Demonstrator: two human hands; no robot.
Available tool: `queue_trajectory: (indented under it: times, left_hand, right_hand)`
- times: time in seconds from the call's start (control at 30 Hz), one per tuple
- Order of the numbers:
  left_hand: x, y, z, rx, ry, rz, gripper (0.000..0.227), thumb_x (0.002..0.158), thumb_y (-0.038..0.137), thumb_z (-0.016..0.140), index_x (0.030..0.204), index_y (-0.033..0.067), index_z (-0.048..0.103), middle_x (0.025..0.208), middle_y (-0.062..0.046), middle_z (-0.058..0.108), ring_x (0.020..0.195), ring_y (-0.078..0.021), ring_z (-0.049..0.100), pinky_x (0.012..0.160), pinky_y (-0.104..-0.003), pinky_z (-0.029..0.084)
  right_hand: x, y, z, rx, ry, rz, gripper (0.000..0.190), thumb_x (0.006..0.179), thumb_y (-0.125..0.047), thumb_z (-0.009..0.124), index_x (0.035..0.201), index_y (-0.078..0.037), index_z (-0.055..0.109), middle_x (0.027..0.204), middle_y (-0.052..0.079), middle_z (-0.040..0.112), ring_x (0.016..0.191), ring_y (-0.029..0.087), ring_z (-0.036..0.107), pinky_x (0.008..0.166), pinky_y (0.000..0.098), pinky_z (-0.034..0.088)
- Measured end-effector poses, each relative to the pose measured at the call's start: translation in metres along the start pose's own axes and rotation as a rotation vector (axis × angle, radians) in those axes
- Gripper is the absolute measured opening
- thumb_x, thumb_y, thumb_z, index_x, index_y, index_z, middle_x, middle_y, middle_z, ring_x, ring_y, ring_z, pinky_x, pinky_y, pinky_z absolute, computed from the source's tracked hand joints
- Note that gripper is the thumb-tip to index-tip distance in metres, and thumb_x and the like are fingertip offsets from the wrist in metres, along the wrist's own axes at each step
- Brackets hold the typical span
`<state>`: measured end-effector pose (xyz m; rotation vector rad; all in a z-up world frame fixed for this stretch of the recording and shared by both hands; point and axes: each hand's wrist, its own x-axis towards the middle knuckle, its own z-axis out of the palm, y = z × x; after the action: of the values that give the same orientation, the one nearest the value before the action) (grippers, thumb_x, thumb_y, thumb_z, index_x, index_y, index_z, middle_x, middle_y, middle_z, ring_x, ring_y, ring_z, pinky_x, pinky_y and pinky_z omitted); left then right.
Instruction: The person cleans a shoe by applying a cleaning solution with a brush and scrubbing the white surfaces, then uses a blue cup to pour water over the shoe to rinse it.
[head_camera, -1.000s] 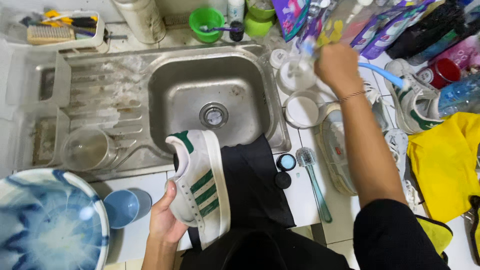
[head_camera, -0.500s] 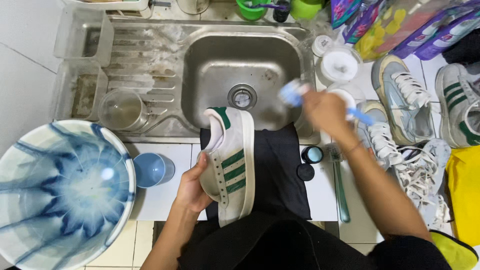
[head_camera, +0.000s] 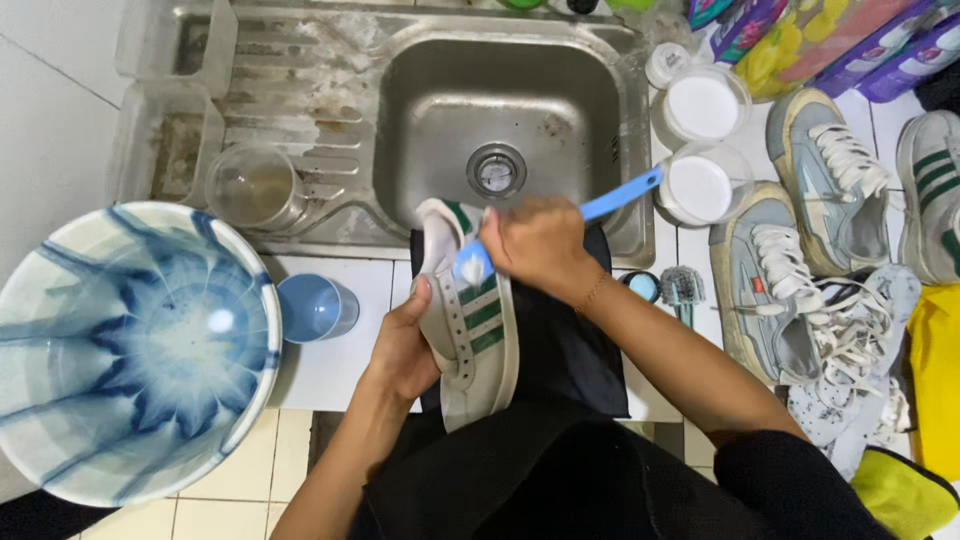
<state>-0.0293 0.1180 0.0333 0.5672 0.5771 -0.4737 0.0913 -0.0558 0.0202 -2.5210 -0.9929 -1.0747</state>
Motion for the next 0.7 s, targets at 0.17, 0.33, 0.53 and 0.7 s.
queue_trajectory:
  times: [0.17,0.33,0.53,0.7]
  left_hand:
    - [0.002,-0.005,0.001,-0.010,-0.018,0.000,0.063,0.100,0.050,0.042,0.138,0.0015,0.056,0.134,-0.024,0.061,0.126,-0.0407,0.057,0.110,-0.055,0.041]
    - [-0.012,-0.006,0.018,0.029,-0.022,-0.037,0.065,0.101,0.050,0.038,0.141,0.0007,0.053,0.134,-0.024,0.061,0.124,-0.0399,0.058,0.108,-0.055,0.042]
    - [0.005,-0.016,0.004,-0.029,-0.016,-0.057,0.066,0.098,0.054,0.041,0.146,0.0096,0.052,0.143,-0.021,0.057,0.129,-0.0381,0.055,0.112,-0.054,0.039]
    - [0.017,-0.020,-0.015,-0.007,-0.065,-0.050,0.069,0.099,0.057,0.034,0.147,0.0111,0.048,0.145,-0.024,0.054,0.132,-0.0417,0.052,0.112,-0.060,0.037]
  right_hand:
    - [0.001,-0.033,-0.012,0.140,0.033,-0.101,0.040,0.085,-0.032,0.058,0.046,-0.022,0.053,0.047,0.003,0.052,0.043,0.023,0.050,0.045,0.0371,0.041]
    - [0.009,-0.022,-0.017,-0.035,-0.034,-0.103,0.044,0.086,-0.038,0.062,0.047,-0.019,0.058,0.047,0.007,0.055,0.042,0.024,0.056,0.042,0.0364,0.042]
    - [0.004,-0.005,-0.023,0.047,0.002,-0.260,0.044,0.087,-0.032,0.057,0.045,-0.022,0.059,0.044,0.004,0.054,0.044,0.023,0.057,0.048,0.0358,0.045]
    - [-0.022,-0.013,-0.002,0.201,0.001,-0.160,0.041,0.082,-0.038,0.063,0.047,-0.018,0.060,0.045,0.007,0.058,0.047,0.026,0.060,0.049,0.0390,0.049]
